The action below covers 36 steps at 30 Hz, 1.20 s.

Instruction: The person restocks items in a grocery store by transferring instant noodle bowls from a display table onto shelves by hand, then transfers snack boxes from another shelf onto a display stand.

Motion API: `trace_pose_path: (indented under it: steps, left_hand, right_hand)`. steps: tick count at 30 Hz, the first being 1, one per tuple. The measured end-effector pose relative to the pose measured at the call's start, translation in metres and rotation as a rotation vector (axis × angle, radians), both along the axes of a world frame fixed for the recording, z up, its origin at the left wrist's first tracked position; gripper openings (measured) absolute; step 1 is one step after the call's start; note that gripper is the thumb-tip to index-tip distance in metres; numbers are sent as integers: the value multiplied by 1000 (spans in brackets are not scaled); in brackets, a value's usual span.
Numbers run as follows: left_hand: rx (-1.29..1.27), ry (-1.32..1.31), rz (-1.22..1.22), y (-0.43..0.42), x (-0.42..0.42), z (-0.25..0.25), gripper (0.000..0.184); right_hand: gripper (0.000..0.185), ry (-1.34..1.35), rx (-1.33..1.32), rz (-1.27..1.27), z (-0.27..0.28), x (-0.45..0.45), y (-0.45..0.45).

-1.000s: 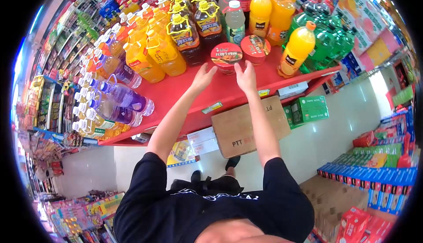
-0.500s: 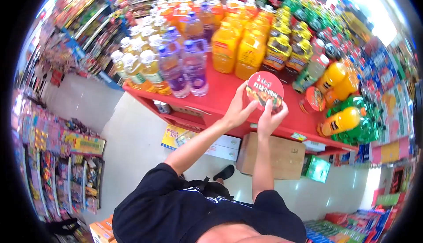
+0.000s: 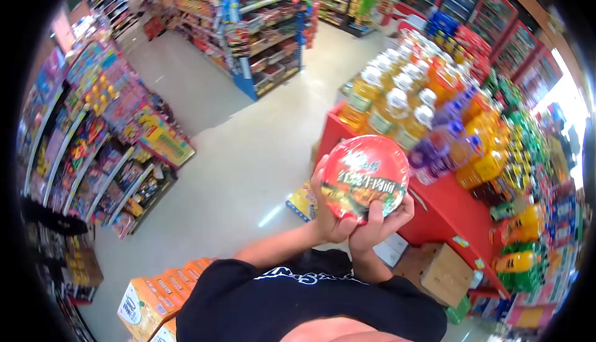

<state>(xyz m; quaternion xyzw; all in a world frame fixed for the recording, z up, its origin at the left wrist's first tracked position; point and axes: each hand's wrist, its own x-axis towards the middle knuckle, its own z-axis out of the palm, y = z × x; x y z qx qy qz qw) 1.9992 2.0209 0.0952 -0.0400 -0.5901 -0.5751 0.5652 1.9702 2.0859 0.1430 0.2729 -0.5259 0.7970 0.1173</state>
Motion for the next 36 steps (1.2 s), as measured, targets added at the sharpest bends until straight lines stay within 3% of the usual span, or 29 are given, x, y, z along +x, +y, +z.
trace_pose_path:
  steps: [5,10,19,27,36]
  left_hand:
    - [180,246,84,-80,60,23,92]
    - [123,223,375,-183,83,22,89]
    - [22,165,721,-435,94,22,83]
    - [-2,152,922,-630,109,43,79]
    - [-3,192,1007,-914,124,36,76]
  right_hand:
    - [64,304,72,250,2,42,-89]
    - [61,504,76,398,-9,57,-201]
    - [56,598,-15,630,-35,52,-471]
    - [52,629,-56,681,-16,61,-675]
    - [47,668,-26,478,-43,81,-952]
